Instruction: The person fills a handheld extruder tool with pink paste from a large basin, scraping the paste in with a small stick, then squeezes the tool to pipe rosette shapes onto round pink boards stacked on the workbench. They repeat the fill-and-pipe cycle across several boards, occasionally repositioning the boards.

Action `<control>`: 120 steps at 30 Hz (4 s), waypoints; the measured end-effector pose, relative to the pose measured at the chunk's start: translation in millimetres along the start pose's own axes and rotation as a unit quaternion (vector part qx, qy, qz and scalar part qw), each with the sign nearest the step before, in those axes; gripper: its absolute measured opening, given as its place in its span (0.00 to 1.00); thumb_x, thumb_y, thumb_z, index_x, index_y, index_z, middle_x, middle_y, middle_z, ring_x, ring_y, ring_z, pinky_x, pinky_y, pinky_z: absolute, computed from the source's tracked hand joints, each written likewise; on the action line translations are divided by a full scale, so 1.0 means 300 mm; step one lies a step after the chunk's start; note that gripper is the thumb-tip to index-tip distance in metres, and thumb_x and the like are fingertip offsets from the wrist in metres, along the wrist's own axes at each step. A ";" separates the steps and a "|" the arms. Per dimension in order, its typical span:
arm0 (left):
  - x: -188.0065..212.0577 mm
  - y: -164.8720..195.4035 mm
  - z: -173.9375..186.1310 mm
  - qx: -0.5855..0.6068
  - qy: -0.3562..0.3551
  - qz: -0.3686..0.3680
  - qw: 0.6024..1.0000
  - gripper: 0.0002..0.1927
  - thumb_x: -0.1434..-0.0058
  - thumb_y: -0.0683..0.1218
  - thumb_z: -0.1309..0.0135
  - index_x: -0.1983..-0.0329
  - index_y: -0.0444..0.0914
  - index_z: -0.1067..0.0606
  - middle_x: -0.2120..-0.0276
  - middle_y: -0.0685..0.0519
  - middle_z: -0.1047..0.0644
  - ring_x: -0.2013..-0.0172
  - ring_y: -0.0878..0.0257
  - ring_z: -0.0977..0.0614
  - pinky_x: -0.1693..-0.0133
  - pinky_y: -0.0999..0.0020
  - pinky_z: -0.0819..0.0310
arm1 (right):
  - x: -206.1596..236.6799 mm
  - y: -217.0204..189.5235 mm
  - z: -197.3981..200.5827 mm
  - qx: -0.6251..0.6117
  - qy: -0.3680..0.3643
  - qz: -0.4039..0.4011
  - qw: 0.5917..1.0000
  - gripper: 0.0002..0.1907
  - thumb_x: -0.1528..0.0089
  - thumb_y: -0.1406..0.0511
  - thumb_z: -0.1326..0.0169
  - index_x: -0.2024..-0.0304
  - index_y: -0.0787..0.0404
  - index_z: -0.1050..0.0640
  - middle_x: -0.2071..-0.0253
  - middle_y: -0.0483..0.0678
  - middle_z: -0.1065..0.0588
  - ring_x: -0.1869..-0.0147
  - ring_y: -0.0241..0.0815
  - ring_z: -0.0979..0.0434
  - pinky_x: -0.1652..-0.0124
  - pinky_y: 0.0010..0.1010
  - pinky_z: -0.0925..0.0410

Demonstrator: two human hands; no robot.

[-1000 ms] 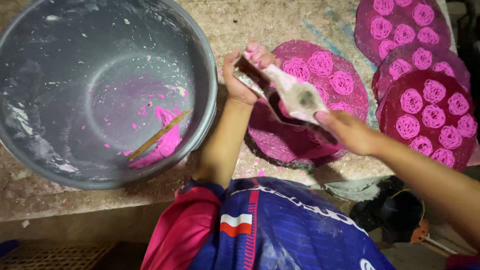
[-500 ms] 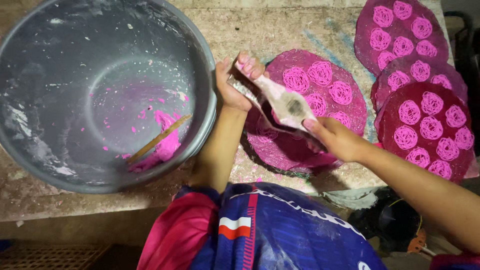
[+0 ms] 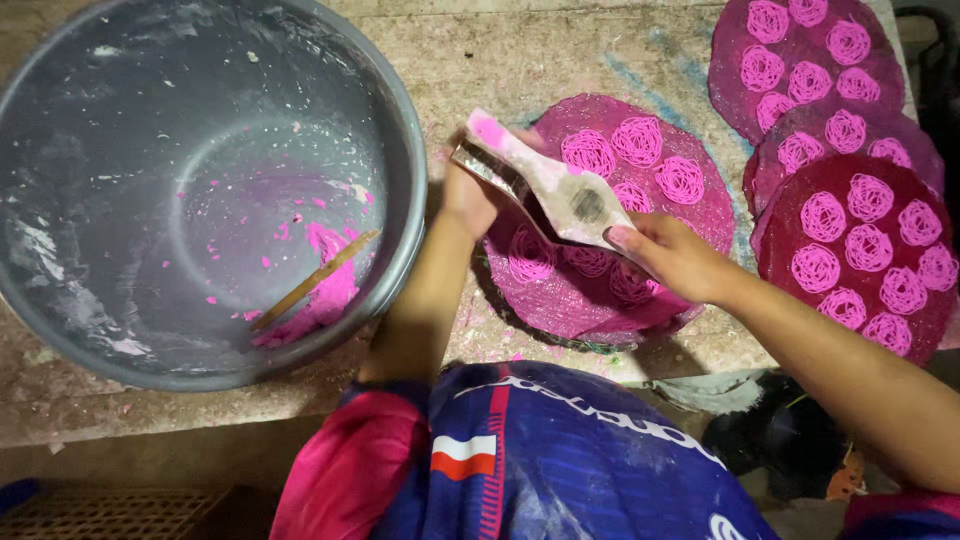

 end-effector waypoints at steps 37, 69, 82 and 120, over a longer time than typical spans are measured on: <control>0.172 -0.220 -0.201 0.267 -0.144 -0.048 0.952 0.27 0.31 0.69 0.58 0.75 0.47 0.39 0.78 0.60 0.37 0.74 0.66 0.35 0.58 0.62 0.32 | 0.433 0.052 -0.104 0.050 0.036 -0.157 0.986 0.40 0.32 0.42 0.66 0.74 0.67 0.21 0.82 0.51 0.25 0.77 0.41 0.24 0.70 0.35 0.30; 0.271 -0.348 0.026 -0.496 -0.020 -0.014 0.868 0.32 0.22 0.65 0.74 0.31 0.40 0.34 0.61 0.56 0.16 0.64 0.62 0.21 0.61 0.61 0.34 | 0.388 0.177 -0.093 -0.123 0.180 0.039 0.975 0.18 0.31 0.56 0.49 0.52 0.64 0.23 0.72 0.42 0.30 0.69 0.31 0.34 0.68 0.27 0.37; 0.877 -0.045 0.184 -0.688 0.133 -0.205 0.684 0.18 0.31 0.42 0.59 0.40 0.41 0.27 0.57 0.46 0.17 0.58 0.50 0.15 0.56 0.60 0.24 | 0.465 0.310 -0.531 -0.391 0.245 0.128 0.878 0.33 0.35 0.40 0.54 0.55 0.63 0.26 0.69 0.43 0.26 0.68 0.33 0.28 0.68 0.25 0.33; 0.402 0.066 -0.256 -0.763 0.054 -0.403 0.502 0.19 0.35 0.49 0.48 0.44 0.35 0.27 0.52 0.35 0.23 0.51 0.36 0.22 0.50 0.47 0.27 | 0.504 0.320 -0.004 -0.240 0.545 -0.017 0.803 0.18 0.34 0.57 0.41 0.55 0.67 0.21 0.68 0.49 0.24 0.68 0.34 0.26 0.69 0.28 0.32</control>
Point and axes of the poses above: each hand's wrist, its own x-axis away from the middle knuckle, its own z-axis out of the back of the hand, y = z × x, the point moved 7 cm from there along -x, towards the middle knuckle
